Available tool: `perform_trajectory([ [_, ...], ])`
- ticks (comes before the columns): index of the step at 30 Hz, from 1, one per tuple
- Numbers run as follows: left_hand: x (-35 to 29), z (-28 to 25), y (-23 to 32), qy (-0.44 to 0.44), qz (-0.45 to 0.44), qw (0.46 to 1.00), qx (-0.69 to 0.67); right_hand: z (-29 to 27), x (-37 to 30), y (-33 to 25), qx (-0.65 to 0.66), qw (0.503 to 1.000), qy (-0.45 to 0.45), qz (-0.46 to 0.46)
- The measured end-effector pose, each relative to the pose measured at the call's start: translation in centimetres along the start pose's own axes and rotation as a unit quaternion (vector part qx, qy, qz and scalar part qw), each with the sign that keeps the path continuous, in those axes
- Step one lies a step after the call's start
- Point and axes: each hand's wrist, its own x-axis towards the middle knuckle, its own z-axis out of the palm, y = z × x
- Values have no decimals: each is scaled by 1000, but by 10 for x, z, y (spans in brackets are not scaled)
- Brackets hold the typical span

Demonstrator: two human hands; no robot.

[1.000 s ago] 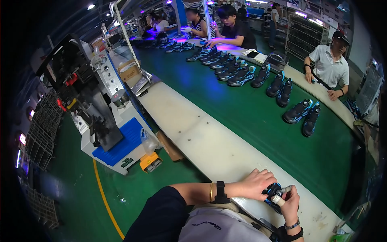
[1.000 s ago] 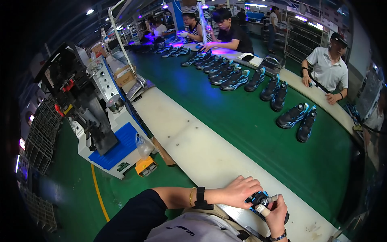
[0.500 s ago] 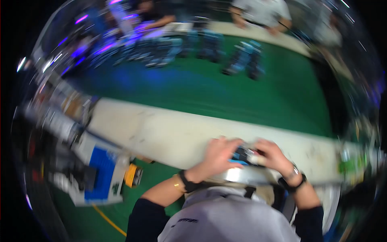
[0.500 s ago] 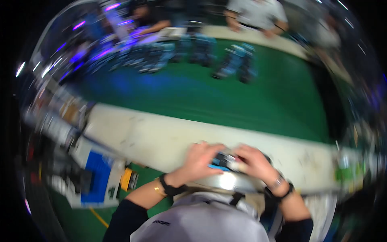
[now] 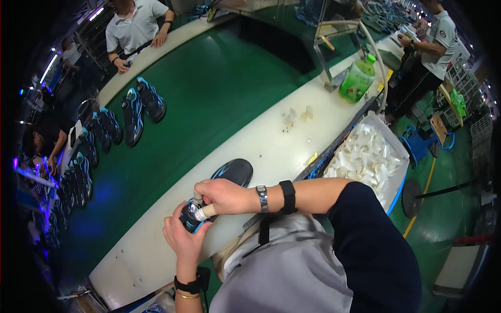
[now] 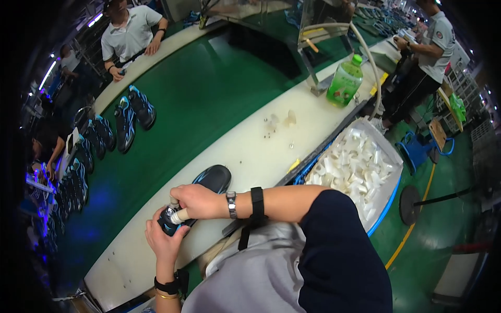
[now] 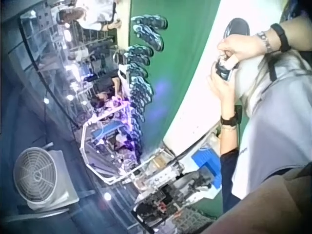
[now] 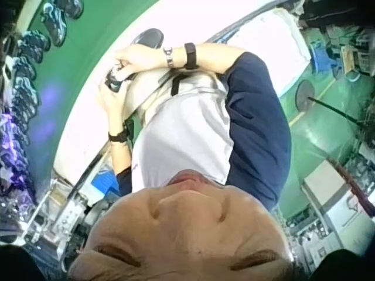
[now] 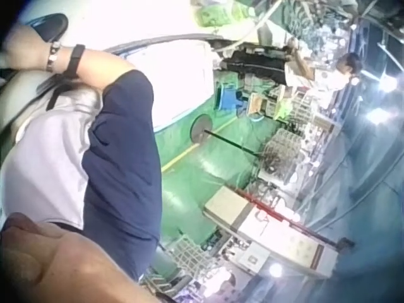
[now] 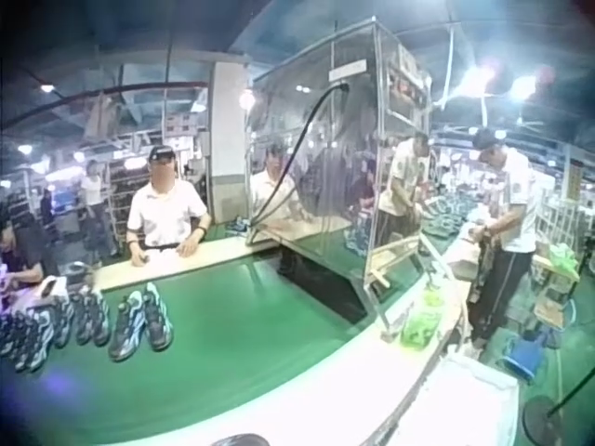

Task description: Assembling shoe components on a conveyor belt in a manufacturing facility.

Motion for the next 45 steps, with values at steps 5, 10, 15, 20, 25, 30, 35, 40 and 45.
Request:
perform_trajectory([
  [5,7,15,16,5,36,998,47,-78,-25,17,-217,964,152,24],
  [10,14,19,22,5,37,999,32,-156,-68,60,-403,835,218,305],
  [15,16,13,26,-3,37,999,2,-163,-87,159,-435,851,153,251],
  [20,21,-10,32,82,101,990,-58,-131,-43,46,-112,988,88,55],
  [25,20,-41,52,-84,79,940,-320,-79,-12,-57,199,940,-273,50],
  [30,6,-57,41,-239,12,894,-378,-46,-5,-50,303,886,-342,84],
  [35,-9,-53,30,-230,43,904,-359,-19,-6,-35,335,859,-373,106],
  [40,-26,-31,1,-202,-72,803,-556,-14,-3,-55,204,908,-330,156],
  [45,-26,-27,-3,-76,-265,674,-685,-14,-3,-71,-26,989,-94,-110],
])
